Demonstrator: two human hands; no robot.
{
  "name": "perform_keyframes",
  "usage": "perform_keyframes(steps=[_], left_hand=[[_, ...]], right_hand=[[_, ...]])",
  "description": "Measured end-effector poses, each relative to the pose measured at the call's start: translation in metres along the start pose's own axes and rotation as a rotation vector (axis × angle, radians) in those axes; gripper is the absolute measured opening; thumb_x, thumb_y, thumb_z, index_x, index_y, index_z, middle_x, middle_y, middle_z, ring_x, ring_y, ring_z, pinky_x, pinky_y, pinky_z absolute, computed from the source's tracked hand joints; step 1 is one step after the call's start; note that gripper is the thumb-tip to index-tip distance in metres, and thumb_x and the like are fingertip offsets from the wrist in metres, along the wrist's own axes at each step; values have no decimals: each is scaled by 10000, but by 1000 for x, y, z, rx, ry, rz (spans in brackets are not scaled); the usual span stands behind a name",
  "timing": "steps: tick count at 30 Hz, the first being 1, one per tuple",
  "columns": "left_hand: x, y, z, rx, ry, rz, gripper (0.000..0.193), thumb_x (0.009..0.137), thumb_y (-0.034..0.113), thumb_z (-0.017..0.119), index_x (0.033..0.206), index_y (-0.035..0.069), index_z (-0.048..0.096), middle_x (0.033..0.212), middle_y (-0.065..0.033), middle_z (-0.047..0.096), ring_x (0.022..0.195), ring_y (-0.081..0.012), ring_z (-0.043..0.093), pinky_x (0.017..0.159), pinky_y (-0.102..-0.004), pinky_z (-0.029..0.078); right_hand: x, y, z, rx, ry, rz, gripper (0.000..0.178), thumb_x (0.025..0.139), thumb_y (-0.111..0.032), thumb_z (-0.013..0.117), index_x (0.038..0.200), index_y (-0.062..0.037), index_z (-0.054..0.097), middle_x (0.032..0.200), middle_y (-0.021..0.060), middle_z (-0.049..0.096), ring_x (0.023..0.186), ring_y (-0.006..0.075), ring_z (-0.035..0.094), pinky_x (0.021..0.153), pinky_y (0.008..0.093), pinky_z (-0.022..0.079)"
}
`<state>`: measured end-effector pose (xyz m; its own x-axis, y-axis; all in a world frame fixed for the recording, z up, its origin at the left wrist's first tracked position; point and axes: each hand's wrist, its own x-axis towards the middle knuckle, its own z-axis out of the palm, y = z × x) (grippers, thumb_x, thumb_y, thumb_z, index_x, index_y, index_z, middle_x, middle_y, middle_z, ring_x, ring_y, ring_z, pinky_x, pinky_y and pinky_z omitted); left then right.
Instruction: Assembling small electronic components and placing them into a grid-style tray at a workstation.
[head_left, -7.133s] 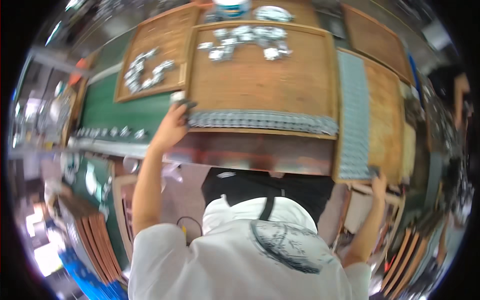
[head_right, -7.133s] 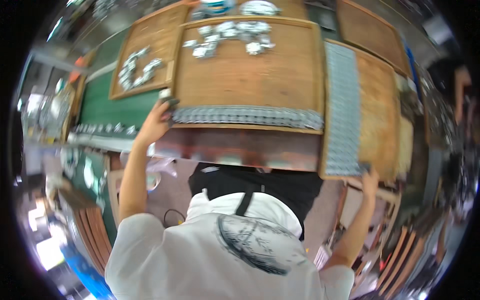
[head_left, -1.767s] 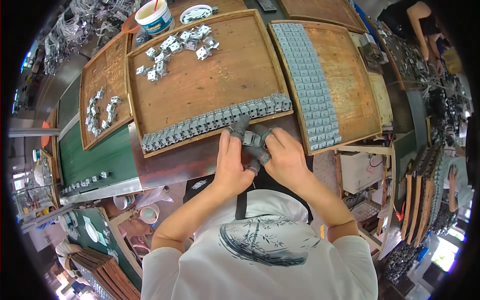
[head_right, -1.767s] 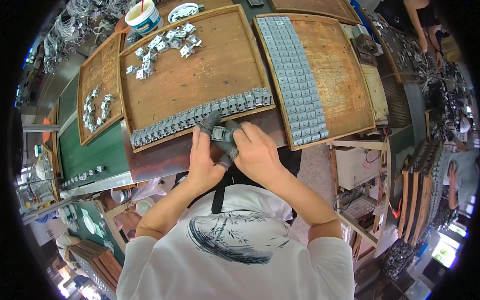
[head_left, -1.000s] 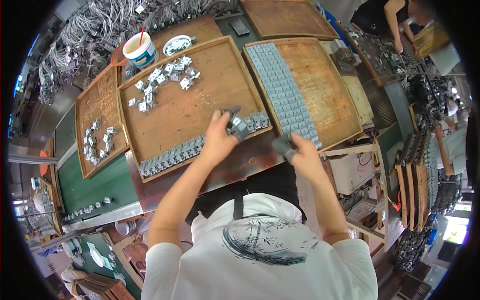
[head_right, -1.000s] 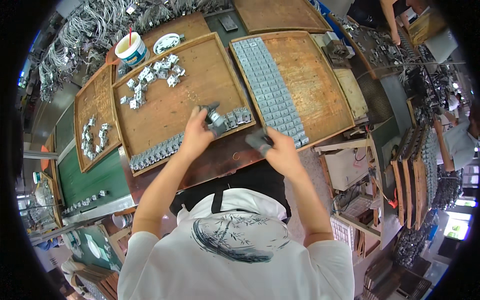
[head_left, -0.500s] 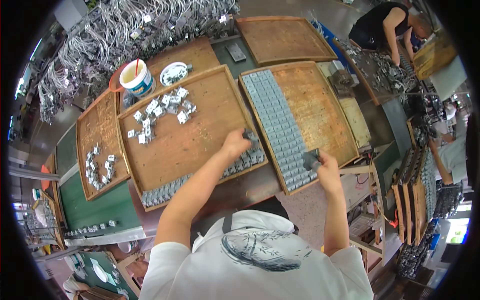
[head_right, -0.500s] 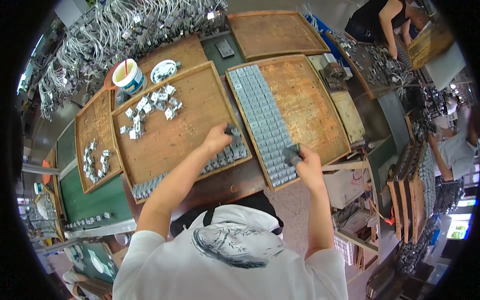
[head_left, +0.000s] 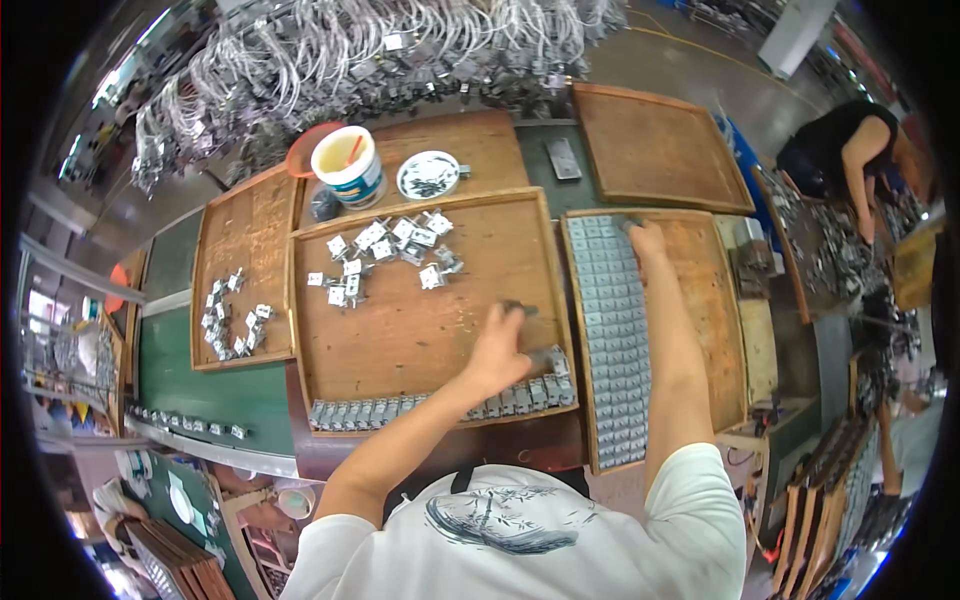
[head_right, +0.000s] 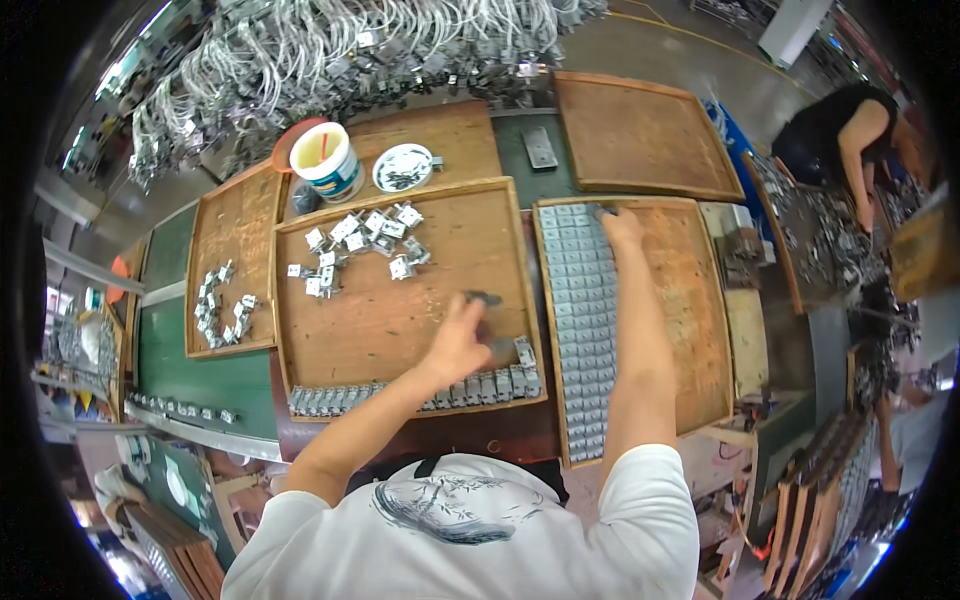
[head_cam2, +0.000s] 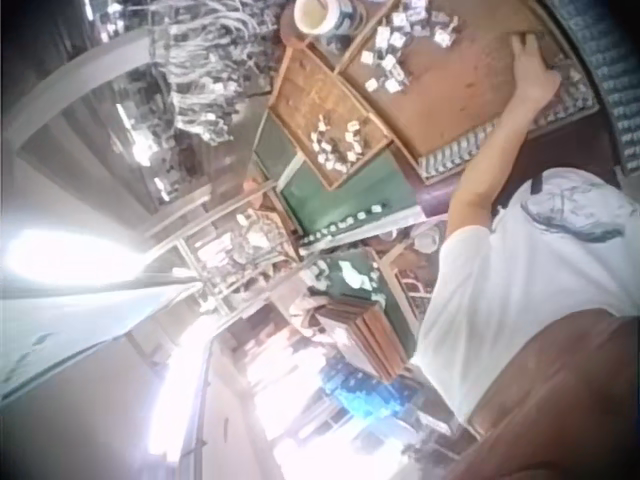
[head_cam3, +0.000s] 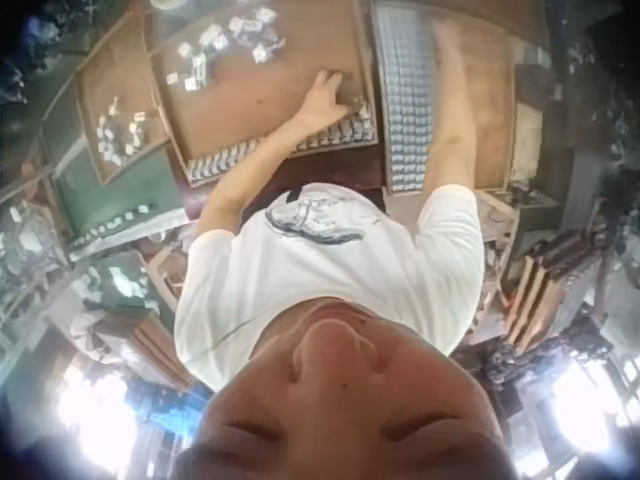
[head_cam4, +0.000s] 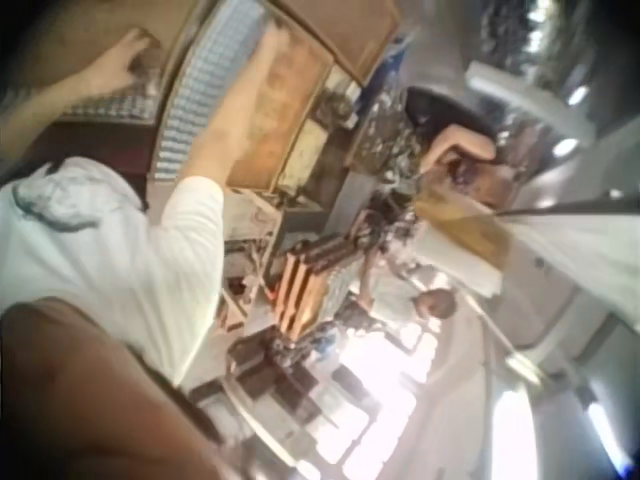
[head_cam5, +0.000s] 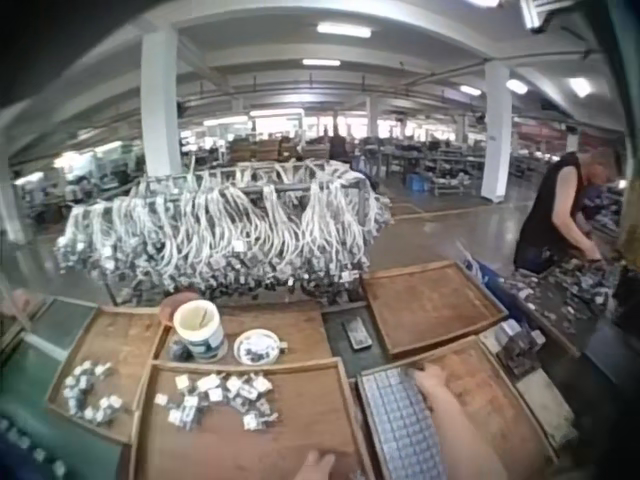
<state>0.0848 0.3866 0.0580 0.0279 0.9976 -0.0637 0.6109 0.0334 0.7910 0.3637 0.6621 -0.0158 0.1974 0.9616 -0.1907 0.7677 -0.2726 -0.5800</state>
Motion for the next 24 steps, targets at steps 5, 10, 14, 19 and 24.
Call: perform_keyframes(steps=[5, 10, 14, 19, 24], left_hand=[[11, -53, -69, 384, 506, -74, 468, 735, 158, 758, 1124, 54, 521, 1111, -186, 498, 1009, -386, 540, 832, -476, 481], [32, -76, -70, 520, 498, -99, 377, 742, 131, 740, 1049, 43, 539, 1077, -182, 525, 993, -399, 543, 820, -480, 492], [29, -95, -79, 472, 517, -73, 227, 780, 143, 722, 937, 34, 601, 1038, -144, 558, 949, -376, 559, 792, -455, 501], [4, -71, -86, 32, 418, -194, 247, 792, 167, 776, 970, 35, 669, 959, -103, 570, 841, -292, 602, 764, -362, 508], [-39, -62, -70, -508, 376, -158, 235, 839, 50, 739, 1069, 41, 689, 928, -37, 598, 841, -141, 602, 782, -276, 502]], right_hand=[[24, -1, 23, 291, -39, 129, 581, 753, -385, 733, 1179, 6, 672, 1199, 213, 669, 1176, 337, 608, 997, 382, 439], [30, 6, 10, 286, 66, 183, 530, 774, -308, 704, 1167, 46, 659, 1169, 225, 673, 1134, 343, 628, 956, 386, 466], [-41, -53, -19, 710, 220, 136, 285, 813, -133, 639, 1034, 43, 682, 1008, 175, 705, 929, 289, 689, 771, 370, 541], [-94, -29, -33, 1317, -5, -21, 250, 897, -45, 584, 1142, -8, 621, 965, 93, 687, 792, 208, 668, 670, 335, 552], [-197, -49, -26, 1468, -409, -33, 278, 932, -71, 603, 1207, -31, 590, 1026, 75, 682, 855, 183, 669, 721, 329, 576]])
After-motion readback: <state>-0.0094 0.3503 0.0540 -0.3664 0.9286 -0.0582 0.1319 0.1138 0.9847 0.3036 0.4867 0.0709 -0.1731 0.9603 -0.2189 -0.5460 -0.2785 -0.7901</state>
